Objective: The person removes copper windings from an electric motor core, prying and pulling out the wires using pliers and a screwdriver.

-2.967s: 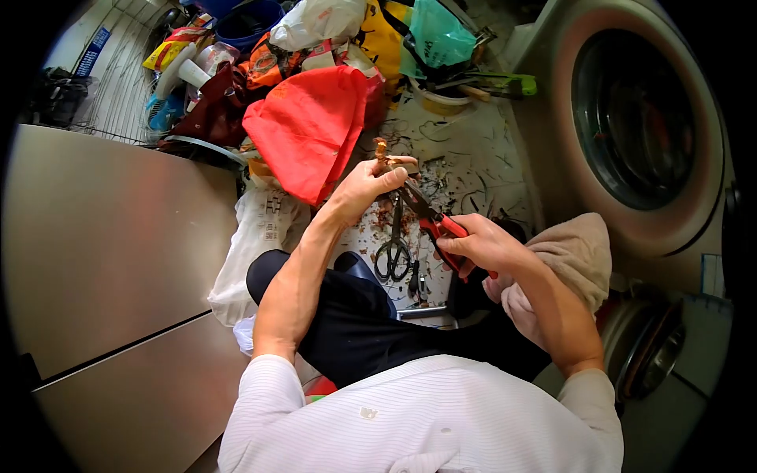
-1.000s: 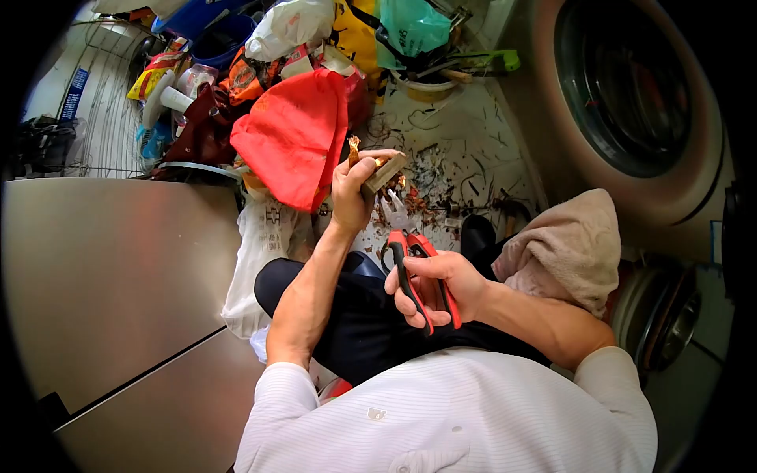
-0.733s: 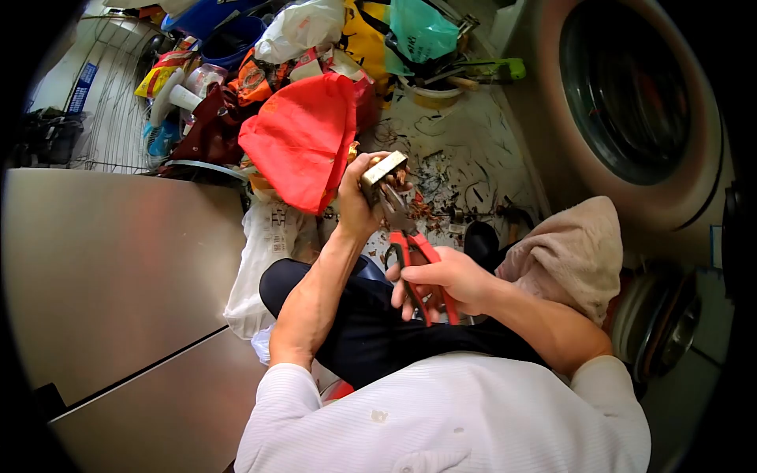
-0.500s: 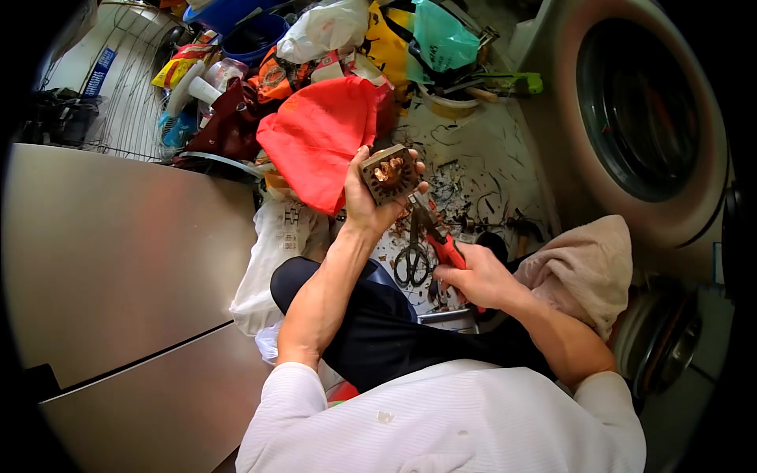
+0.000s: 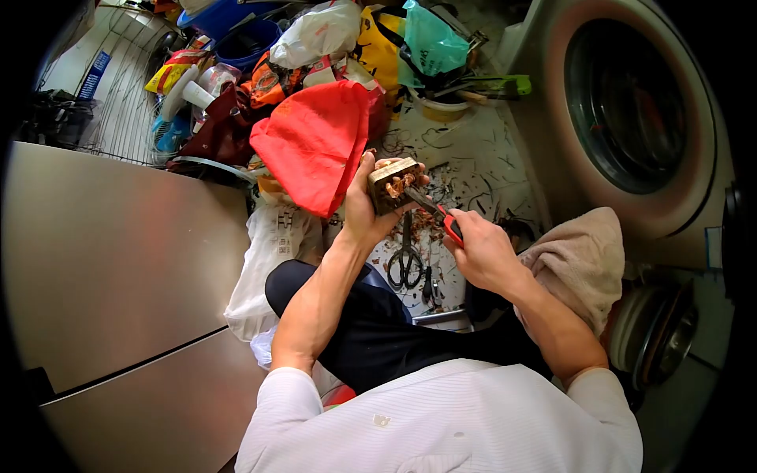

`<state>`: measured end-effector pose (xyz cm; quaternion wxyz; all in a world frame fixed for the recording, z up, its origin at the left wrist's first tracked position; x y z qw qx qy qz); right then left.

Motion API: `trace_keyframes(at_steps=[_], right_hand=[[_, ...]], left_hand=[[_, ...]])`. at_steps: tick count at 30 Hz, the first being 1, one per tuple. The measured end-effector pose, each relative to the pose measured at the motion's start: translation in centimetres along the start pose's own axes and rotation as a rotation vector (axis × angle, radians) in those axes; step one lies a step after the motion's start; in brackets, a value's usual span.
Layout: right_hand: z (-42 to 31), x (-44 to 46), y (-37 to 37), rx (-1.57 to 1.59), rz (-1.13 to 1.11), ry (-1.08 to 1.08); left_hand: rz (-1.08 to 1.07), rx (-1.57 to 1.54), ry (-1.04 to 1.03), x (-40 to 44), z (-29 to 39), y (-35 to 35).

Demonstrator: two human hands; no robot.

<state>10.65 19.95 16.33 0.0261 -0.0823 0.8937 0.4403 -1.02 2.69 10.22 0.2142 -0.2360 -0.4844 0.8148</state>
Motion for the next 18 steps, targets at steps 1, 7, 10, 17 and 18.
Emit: trace_keyframes(at_steps=[1,7,10,17,18], right_hand=[[0.0,0.0,-0.1,0.005,-0.007,-0.004],[0.1,0.1,-0.6,0.020,0.055,0.026],[-0.1,0.1,-0.4,0.030,0.058,0.043],[0.7,0.5,-0.6,0.175,-0.041,0.047],[0.8,0.5,-0.6,0.178,-0.020,0.075]], left_hand=[[-0.025,0.012,-0.002,0.0,0.0,-0.1],[-0.010,0.075,0.006,-0.2,0.4,-0.2],[-0.054,0.044,0.010,-0.2,0.3,-0.4],[-0.089,-0.015,0.064,-0.4,-0.3,-1.0],[-0.060,0.001,0.055,-0.5,-0.3,-1.4]])
Point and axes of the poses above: each hand's wrist, its own x-axis towards the middle knuckle, its own y-axis out of the back of the hand, z = x × y, the point moved 4 cm from there along x, towards the middle knuckle, and after that the axes turned 2 degrees about -y, right-handed, at the moved point
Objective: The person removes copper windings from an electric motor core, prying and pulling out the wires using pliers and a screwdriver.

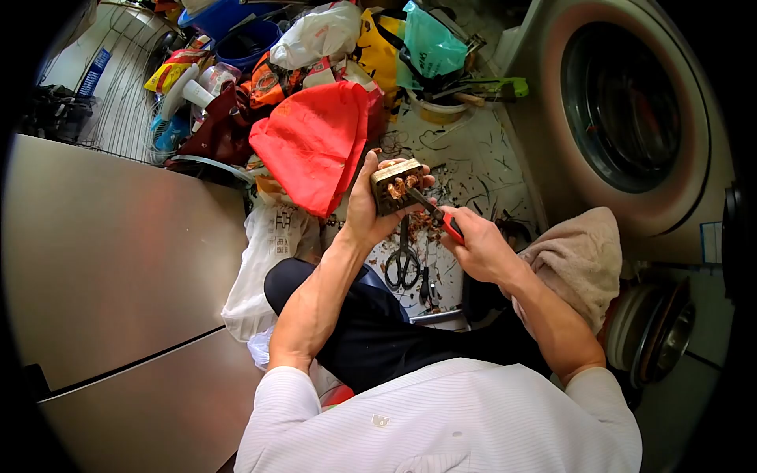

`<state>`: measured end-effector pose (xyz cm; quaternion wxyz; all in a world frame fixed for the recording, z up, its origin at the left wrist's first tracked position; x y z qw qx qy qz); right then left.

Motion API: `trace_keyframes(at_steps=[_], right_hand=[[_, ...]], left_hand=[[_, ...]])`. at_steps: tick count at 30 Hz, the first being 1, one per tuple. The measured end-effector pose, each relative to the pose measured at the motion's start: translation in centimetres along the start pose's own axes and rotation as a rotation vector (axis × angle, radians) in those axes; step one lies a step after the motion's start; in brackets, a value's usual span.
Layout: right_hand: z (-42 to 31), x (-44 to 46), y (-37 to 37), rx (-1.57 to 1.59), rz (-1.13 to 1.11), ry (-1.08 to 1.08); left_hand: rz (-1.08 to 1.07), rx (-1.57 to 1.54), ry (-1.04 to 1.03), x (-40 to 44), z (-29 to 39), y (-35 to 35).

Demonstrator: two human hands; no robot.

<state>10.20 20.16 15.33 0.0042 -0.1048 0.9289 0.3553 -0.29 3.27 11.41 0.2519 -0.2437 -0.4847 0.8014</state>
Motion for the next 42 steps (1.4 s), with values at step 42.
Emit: trace_keyframes(at_steps=[42], right_hand=[[-1.3,-0.6,0.0,0.988,-0.415,-0.455]], left_hand=[[-0.044,0.096,-0.107,0.2,-0.4,-0.1]])
Point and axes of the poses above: each hand's wrist, its own x-axis towards the middle knuckle, its own y-axis out of the back of the hand, z = x × y, the point moved 4 cm from there along x, towards the middle knuckle, and after that the axes turned 2 degrees about -y, right-handed, at the moved point
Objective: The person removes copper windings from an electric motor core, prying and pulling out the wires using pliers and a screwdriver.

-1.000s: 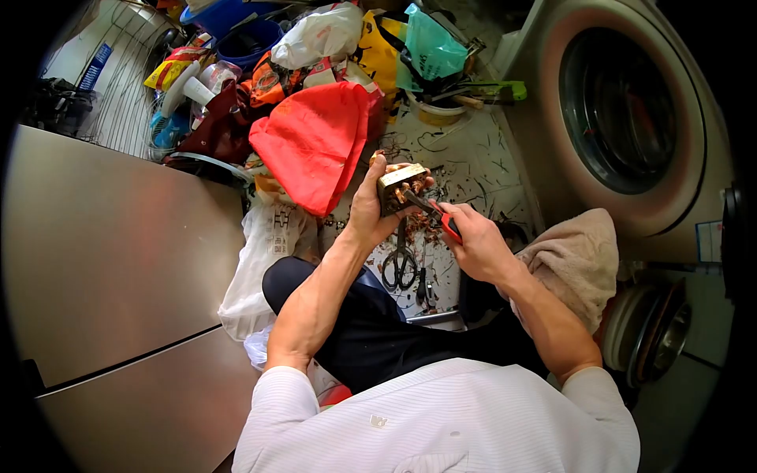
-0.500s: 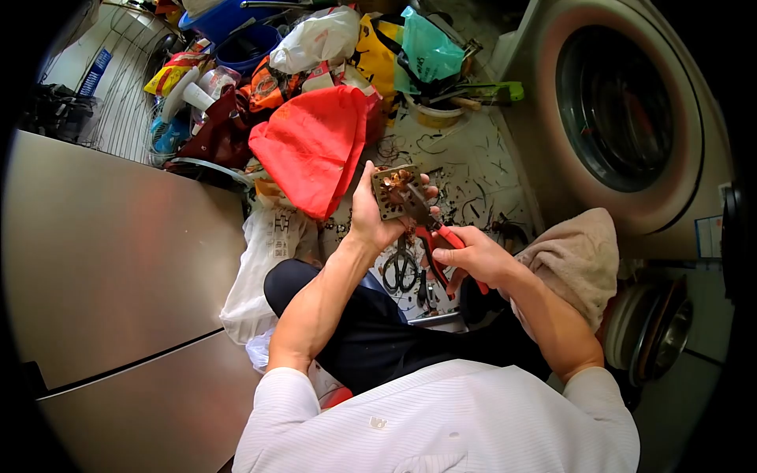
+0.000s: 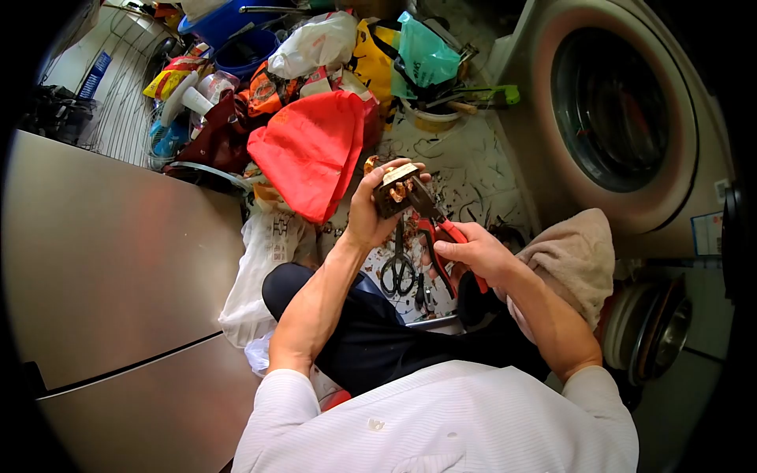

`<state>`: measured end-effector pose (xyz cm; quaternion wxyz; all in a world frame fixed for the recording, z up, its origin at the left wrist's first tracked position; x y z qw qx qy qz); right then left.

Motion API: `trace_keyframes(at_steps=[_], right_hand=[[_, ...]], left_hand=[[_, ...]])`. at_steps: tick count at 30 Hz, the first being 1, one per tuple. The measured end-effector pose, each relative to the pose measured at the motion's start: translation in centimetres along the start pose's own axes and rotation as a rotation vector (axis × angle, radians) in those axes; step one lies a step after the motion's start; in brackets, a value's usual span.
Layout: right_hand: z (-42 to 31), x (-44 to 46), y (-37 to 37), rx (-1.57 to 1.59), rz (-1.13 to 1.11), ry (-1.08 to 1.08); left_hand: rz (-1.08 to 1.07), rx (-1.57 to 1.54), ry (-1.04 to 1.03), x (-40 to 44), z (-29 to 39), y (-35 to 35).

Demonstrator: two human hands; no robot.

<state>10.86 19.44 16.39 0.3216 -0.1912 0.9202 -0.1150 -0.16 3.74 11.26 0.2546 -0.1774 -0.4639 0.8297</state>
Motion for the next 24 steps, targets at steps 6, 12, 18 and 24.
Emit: trace_keyframes(at_steps=[6,12,18,24], right_hand=[[0.4,0.3,-0.2,-0.077,0.030,0.045],[1.3,0.7,-0.7,-0.099,0.067,0.030],[2.9,0.1,-0.7,0.050,-0.085,-0.010],[1.4,-1.4,0.0,-0.237,-0.096,-0.027]], left_hand=[[0.002,0.135,-0.023,-0.9,2.0,-1.0],[0.086,0.650,-0.080,-2.0,2.8,-0.2],[0.097,0.666,-0.007,-2.4,2.6,0.6],[-0.072,0.510,0.148,-2.0,1.8,-0.2]])
Point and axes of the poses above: each hand's wrist, its own x-axis towards the middle knuckle, its own y-axis out of the back of the hand, z = x × y, the point moved 4 cm from there along x, towards the middle knuckle, and after that the axes turned 2 degrees about -y, right-handed, at the moved point
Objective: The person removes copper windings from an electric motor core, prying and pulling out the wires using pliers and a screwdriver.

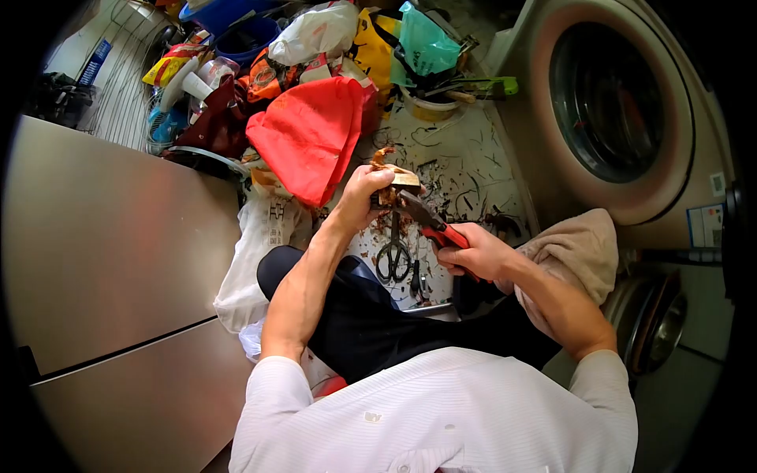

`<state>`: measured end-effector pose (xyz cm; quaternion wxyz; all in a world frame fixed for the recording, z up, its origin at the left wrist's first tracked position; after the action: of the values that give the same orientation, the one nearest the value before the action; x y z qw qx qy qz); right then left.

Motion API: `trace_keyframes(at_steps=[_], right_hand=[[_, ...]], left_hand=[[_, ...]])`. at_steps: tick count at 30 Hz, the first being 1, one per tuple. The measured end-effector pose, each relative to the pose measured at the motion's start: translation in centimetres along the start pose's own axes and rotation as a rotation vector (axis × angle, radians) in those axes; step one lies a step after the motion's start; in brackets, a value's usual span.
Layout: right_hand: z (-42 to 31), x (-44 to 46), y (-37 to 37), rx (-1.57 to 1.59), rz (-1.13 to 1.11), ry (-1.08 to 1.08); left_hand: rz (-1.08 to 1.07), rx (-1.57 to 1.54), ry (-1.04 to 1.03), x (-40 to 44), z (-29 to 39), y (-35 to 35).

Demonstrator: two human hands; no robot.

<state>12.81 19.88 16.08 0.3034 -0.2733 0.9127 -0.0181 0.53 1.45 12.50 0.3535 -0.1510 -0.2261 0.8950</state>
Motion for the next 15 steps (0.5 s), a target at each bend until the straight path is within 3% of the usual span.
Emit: trace_keyframes(at_steps=[2,4,7,9,12,14,15], right_hand=[[-0.3,-0.6,0.6,-0.144,-0.003,-0.022],[-0.7,-1.5,1.1,-0.602,0.049,0.319],[-0.4,-2.3,1.5,-0.749,0.058,0.297],[0.0,-2.5,1.8,-0.766,0.034,0.235],[1.0,-2.2,2.3,-0.723,0.082,0.319],[2.3,-1.8,2.5,-0.416,0.018,-0.006],[2.5,-1.7,2.6,-0.413,0.020,0.002]], left_hand=[[-0.103,-0.084,0.002,0.0,-0.5,-0.2],[-0.271,-0.159,0.030,-0.2,-0.8,-1.1],[-0.357,-0.133,0.122,-0.5,-1.9,-1.5],[-0.376,-0.138,0.134,-0.5,-2.3,-1.7],[-0.281,-0.163,0.141,-0.6,-2.9,-2.1],[-0.100,-0.157,0.045,-0.5,-3.0,-1.7],[-0.102,-0.148,0.046,-0.3,-3.2,-1.6]])
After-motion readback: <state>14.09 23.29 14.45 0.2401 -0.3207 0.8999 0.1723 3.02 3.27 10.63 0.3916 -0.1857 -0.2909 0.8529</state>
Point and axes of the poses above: each hand's wrist, its own x-axis towards the middle knuckle, its own y-axis out of the back of the hand, z = x × y, the point moved 4 cm from there along x, towards the middle knuckle, and after that the axes turned 2 degrees about -y, right-handed, at the moved point
